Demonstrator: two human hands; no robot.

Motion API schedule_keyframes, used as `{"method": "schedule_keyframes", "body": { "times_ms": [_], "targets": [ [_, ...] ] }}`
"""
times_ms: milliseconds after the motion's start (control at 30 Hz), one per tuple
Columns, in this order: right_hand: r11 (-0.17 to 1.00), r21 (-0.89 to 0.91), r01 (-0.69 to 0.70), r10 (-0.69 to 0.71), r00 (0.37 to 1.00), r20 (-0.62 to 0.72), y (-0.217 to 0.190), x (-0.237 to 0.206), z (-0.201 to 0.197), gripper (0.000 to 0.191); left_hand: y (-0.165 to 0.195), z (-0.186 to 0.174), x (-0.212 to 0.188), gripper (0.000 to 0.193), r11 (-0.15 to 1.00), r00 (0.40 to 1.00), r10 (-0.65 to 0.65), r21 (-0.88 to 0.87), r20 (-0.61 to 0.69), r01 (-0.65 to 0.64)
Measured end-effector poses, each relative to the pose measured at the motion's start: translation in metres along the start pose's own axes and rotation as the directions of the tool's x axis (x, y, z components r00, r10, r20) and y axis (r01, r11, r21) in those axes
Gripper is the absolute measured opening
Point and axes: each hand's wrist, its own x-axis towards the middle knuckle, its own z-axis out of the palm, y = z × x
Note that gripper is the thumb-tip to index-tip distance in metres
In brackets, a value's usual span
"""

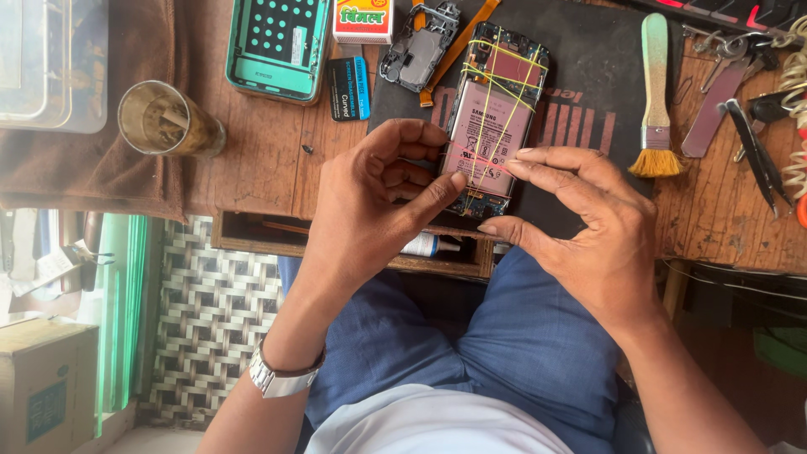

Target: The person cleans a small blue component with a brush and tweezers, then brushes and scrapes the edges of a disassembled smartphone held with rubber bands. The person uses a brush and tweezers to clean and scrape the components.

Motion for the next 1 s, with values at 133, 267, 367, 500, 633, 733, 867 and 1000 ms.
{"method": "schedule_keyframes", "body": {
  "times_ms": [133, 267, 367, 500, 633, 733, 867, 1000],
  "targets": [
    [1.0, 0.004, -0.002, 0.002, 1.0, -0.003, 0.0, -0.001, 0.0, 0.05, -0.001, 0.0, 0.0, 0.038, 1.0, 1.0, -0.004, 0.003, -0.004, 0.004],
    [1.0, 0.008, -0.001, 0.001, 1.0, -0.002, 0.0, 0.0, 0.0, 0.049, -0.002, 0.0, 0.0, 0.038, 1.0, 1.0, 0.003, 0.017, -0.026, -0.002],
    [1.0, 0.005, 0.004, -0.004, 1.0, -0.002, 0.0, 0.0, 0.0, 0.049, -0.004, 0.0, -0.001, 0.038, 1.0, 1.0, 0.006, 0.014, -0.023, -0.006],
    [1.0, 0.0, 0.0, 0.0, 1.0, -0.002, 0.0, -0.001, 0.0, 0.048, -0.005, 0.002, -0.002, 0.043, 1.0, 0.999, 0.03, -0.004, -0.021, -0.031],
    [1.0, 0.02, 0.002, -0.002, 1.0, 0.009, 0.002, -0.001, -0.001, 0.05, -0.004, 0.004, 0.0, 0.059, 1.0, 0.999, 0.012, -0.025, -0.036, -0.013],
    [0.957, 0.287, -0.04, 0.037, 0.999, 0.015, 0.004, 0.001, -0.002, 0.06, 0.0, 0.008, -0.001, 0.064, 0.99, 0.996, 0.022, -0.137, -0.09, -0.034],
    [0.78, 0.59, -0.209, 0.209, 0.975, 0.068, 0.006, 0.007, -0.007, 0.07, 0.006, 0.011, -0.008, 0.057, 0.973, 0.983, 0.087, -0.2, -0.161, -0.119],
    [0.621, 0.728, -0.29, 0.298, 0.947, 0.122, 0.011, 0.018, -0.01, 0.067, 0.014, 0.012, -0.016, 0.047, 0.876, 0.89, 0.424, 0.325, -0.171, -0.355]
  ]
}}
